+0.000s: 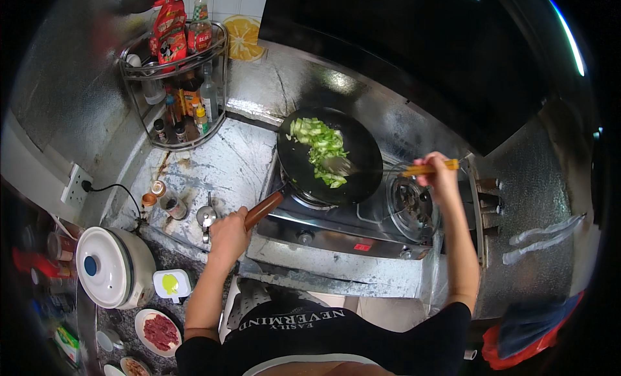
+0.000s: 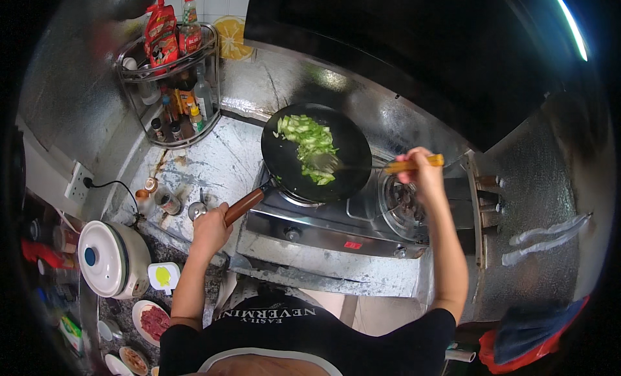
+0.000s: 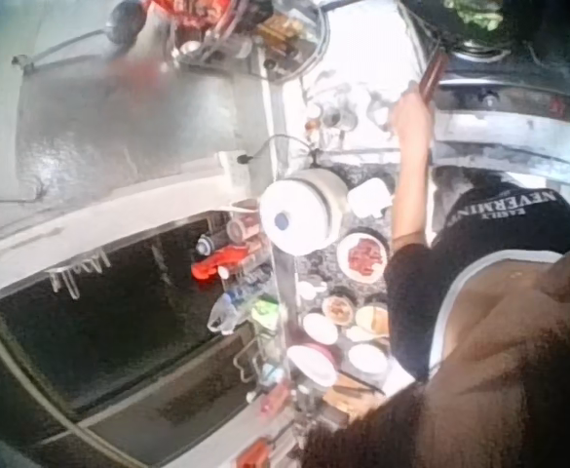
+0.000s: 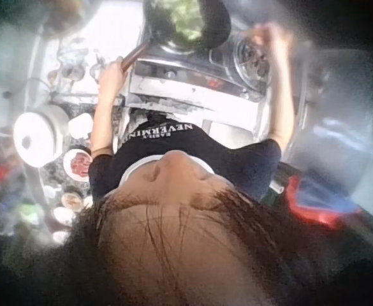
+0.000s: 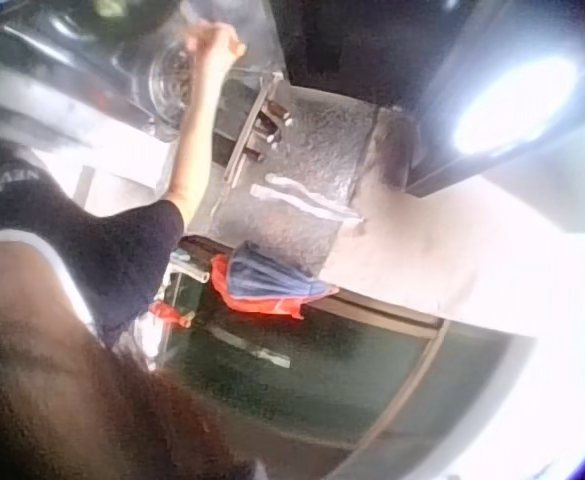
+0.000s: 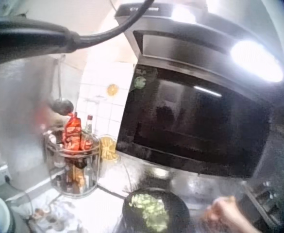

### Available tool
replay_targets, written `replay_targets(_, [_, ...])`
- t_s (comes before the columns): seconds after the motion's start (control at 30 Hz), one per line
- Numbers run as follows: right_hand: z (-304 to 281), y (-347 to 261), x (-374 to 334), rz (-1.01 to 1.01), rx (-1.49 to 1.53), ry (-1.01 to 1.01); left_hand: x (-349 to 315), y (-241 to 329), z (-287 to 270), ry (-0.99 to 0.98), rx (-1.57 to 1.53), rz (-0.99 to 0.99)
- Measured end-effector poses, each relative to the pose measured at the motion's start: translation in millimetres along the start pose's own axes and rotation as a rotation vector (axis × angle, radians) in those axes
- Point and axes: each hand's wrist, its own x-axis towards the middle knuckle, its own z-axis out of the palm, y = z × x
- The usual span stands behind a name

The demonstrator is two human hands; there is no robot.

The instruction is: The person stir-fries chopped green vegetables and meat in a wok using a spatula, adding salt, seasonings, and a liquid from a bowl.

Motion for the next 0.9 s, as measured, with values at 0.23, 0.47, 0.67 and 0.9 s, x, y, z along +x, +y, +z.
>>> replay_targets(0.23, [34.9,-5.1,24.6,-0.115,-0.365,-0.174,3.0,3.0,1.7,0.014,-0.014,0.038])
replay_targets(0.47, [60.0,-26.6,-5.0,-0.278,-0.431,-0.357,0.2,-2.6,0.1,0.032,-0.002,0.007])
replay_targets(0.67, [40.5,67.9,8.4,-0.076,0.232,0.048,2.3,1.2,1.3,0.028,-0.018,0.042])
replay_targets(0.9, [8.9,115.4,-83.9,-0.167,-0.042,-0.112,1.6,-1.8,2.4,0.037,0.003,0.034])
